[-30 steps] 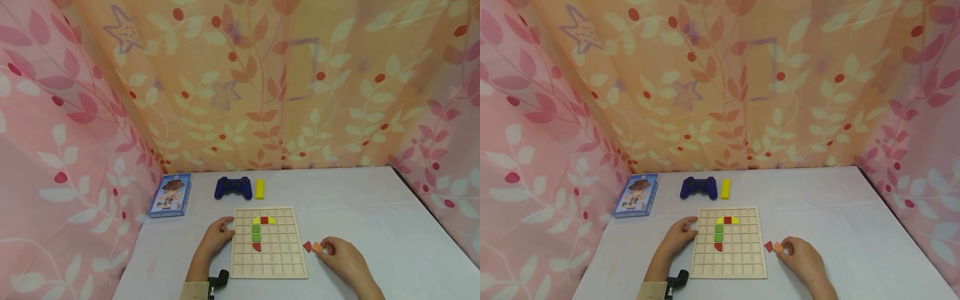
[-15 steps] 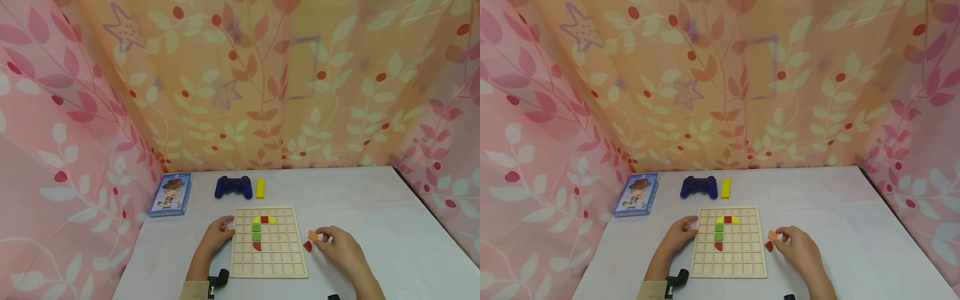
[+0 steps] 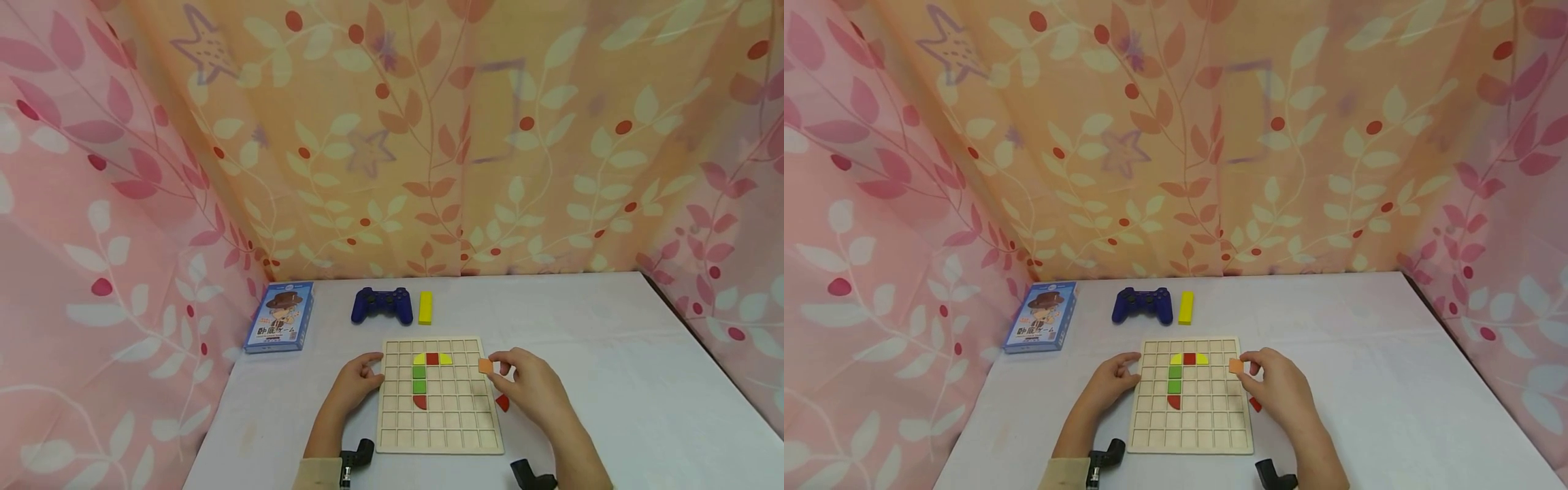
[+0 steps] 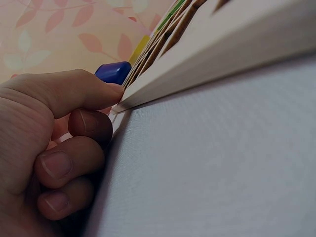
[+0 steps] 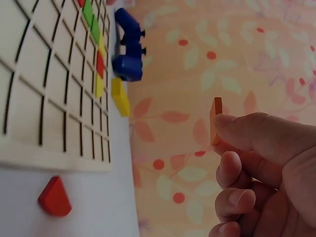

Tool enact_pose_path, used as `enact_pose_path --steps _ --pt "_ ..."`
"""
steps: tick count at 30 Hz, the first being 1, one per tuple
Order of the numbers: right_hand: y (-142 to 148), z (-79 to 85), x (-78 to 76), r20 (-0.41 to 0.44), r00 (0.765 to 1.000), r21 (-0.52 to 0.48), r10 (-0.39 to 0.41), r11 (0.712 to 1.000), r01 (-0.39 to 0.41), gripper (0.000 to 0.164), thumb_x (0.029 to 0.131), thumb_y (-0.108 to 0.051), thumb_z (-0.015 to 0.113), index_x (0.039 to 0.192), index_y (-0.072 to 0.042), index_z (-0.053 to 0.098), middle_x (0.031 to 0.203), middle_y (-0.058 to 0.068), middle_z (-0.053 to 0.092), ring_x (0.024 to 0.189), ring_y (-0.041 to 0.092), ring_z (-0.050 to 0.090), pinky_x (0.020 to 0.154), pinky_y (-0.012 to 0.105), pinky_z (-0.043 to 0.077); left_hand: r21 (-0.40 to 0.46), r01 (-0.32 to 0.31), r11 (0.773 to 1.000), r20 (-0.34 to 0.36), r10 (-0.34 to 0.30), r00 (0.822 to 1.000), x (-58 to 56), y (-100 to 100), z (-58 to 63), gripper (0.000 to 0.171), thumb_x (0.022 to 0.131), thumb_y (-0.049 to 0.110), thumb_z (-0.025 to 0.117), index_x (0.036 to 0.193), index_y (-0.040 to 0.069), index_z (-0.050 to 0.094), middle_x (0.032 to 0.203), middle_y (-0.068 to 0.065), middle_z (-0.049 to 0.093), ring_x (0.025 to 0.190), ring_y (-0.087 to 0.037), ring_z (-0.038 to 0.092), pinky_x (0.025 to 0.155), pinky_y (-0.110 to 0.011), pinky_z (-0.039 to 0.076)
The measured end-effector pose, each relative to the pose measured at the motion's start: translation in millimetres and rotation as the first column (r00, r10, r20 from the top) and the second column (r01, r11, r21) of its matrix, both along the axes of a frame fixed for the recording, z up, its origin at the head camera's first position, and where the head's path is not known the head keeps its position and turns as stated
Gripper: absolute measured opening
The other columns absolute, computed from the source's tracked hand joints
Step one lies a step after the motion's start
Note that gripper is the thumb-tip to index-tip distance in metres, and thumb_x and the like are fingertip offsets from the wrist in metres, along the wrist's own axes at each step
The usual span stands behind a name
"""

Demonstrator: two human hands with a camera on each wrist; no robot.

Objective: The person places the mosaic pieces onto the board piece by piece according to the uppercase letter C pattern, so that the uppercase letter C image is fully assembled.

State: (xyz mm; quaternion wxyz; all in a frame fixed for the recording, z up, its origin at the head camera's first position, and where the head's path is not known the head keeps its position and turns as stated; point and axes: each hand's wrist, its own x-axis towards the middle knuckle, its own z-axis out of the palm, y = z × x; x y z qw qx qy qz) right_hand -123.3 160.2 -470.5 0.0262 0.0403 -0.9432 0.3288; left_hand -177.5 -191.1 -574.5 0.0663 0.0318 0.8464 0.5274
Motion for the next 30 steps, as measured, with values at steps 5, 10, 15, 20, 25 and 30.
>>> enact_pose_path --steps 5,10,15,20,25,30 --pt "-14.5 8.4 -3.1 -0.007 1.000 -0.020 0.016 1.000 -0.016 0.029 0.085 -0.016 0.083 0.112 -0.011 0.076 0.082 -0.005 0.053 0.063 0.014 0.043 0.052 0.028 0.032 0.011 0.007 1.000 0.005 -0.007 1.000 -0.6 0.1 -0.8 0.048 0.089 0.010 0.076 0.135 0.004 0.065 0.062 0.003 0.053 0.054 -0.010 0.046 0.054 -0.026 0.038" --pt "-30.5 10.1 -4.9 -0.005 0.999 -0.043 0.045 0.998 -0.045 0.028 0.083 -0.016 0.084 0.110 -0.013 0.076 0.082 -0.004 0.053 0.062 0.014 0.044 0.051 0.028 0.033 0.003 0.005 1.000 0.007 -0.005 1.000 -0.7 0.2 -0.6 0.047 0.090 0.010 0.076 0.135 0.005 0.065 0.062 0.004 0.053 0.054 -0.010 0.046 0.054 -0.026 0.038" --pt "-49.4 3.7 -4.0 -0.018 0.996 -0.047 0.087 0.995 -0.088 0.026 0.082 -0.016 0.086 0.106 -0.015 0.076 0.080 -0.007 0.052 0.065 0.012 0.042 0.054 0.027 0.033 -0.007 0.000 1.000 0.008 0.000 1.000 -1.0 -0.1 0.9 0.047 0.090 0.012 0.076 0.136 0.006 0.065 0.062 0.004 0.053 0.054 -0.011 0.046 0.054 -0.027 0.038" --pt "-63.4 -4.0 -1.0 -0.046 0.991 -0.036 0.127 0.991 -0.128 0.022 0.081 -0.018 0.087 0.101 -0.018 0.076 0.078 -0.009 0.052 0.061 0.010 0.040 0.053 0.026 0.033 -0.004 0.002 1.000 -0.001 -0.002 1.000 -0.5 0.7 1.1 0.048 0.089 0.012 0.076 0.135 0.005 0.065 0.061 0.004 0.052 0.054 -0.011 0.046 0.054 -0.027 0.038" --pt "-71.5 -10.1 0.8 -0.029 0.988 -0.022 0.154 0.988 -0.154 0.020 0.082 -0.020 0.086 0.099 -0.018 0.076 0.077 -0.011 0.051 0.060 0.008 0.039 0.053 0.026 0.033 -0.003 0.000 1.000 -0.002 0.000 1.000 -0.5 0.8 0.8 0.048 0.089 0.011 0.076 0.135 0.004 0.065 0.061 0.004 0.053 0.054 -0.012 0.046 0.053 -0.027 0.038" --pt "-76.1 -17.4 3.6 -0.008 0.981 0.000 0.194 0.981 -0.194 0.018 0.081 -0.017 0.085 0.097 -0.017 0.076 0.075 -0.011 0.049 0.061 0.008 0.040 0.054 0.026 0.034 -0.014 0.004 1.000 -0.002 -0.004 1.000 -0.7 0.2 1.2 0.048 0.090 0.012 0.076 0.136 0.006 0.065 0.061 0.004 0.053 0.054 -0.011 0.046 0.054 -0.027 0.039"
